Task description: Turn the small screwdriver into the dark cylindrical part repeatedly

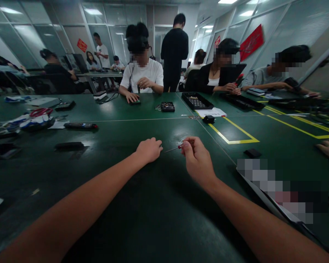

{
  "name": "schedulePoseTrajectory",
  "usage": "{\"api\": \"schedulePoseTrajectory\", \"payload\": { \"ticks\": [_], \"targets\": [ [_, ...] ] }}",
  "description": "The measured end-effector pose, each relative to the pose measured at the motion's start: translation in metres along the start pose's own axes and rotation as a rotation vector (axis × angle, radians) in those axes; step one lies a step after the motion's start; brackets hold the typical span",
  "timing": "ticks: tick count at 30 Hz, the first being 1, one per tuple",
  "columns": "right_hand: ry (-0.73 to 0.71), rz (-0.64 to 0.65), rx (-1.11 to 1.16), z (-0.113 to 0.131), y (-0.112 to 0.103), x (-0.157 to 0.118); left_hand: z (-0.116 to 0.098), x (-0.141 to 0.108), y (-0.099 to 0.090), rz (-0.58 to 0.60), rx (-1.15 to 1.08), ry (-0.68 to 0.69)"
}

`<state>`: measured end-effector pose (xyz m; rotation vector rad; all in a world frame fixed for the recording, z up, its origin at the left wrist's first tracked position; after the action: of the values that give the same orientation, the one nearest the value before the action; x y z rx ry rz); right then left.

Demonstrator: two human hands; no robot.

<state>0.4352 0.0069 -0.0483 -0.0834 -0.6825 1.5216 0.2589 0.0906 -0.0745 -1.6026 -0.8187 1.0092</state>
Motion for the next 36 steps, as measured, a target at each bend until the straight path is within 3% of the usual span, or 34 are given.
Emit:
{"api": "schedulePoseTrajectory", "payload": {
  "ticks": [9,15,20,23,25,29,31,36],
  "targets": [
    [0.000,0.004,0.005,0.001,-0.001,0.000,0.008,0.000,-0.001,-0.016,-0.077,-0.005],
    [0.002,0.012,0.010,-0.001,0.001,0.000,0.038,-0.014,-0.008,-0.113,-0.289,0.007],
    [0.011,0.021,0.019,-0.003,0.001,0.000,0.076,-0.028,-0.022,-0.226,-0.542,-0.033],
    [0.014,0.018,0.016,-0.003,0.001,0.000,0.101,-0.046,-0.029,-0.226,-0.840,-0.103],
    [0.014,0.016,0.017,-0.003,0.001,0.000,0.120,-0.065,-0.034,-0.287,-1.068,-0.182],
    [-0.004,0.018,0.014,-0.001,0.002,0.000,0.164,-0.110,-0.046,-0.474,-1.361,-0.323],
    [-0.013,0.015,0.013,0.000,0.002,0.000,0.192,-0.134,-0.050,-0.598,-1.437,-0.458],
    [-0.010,0.024,0.020,-0.001,0.005,0.000,0.255,-0.189,-0.054,-0.895,-1.369,-0.752]
  ]
}}
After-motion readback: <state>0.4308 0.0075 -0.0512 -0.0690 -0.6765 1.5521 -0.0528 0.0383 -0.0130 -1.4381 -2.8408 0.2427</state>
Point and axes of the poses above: each hand's wrist, its own x-axis towards the middle knuckle, its own y-axis out of the palm, z = x × y, the point moved 3 cm from there along x, towards the middle knuckle, and after that the axes turned 11 degrees about z, right-handed, at the moved point
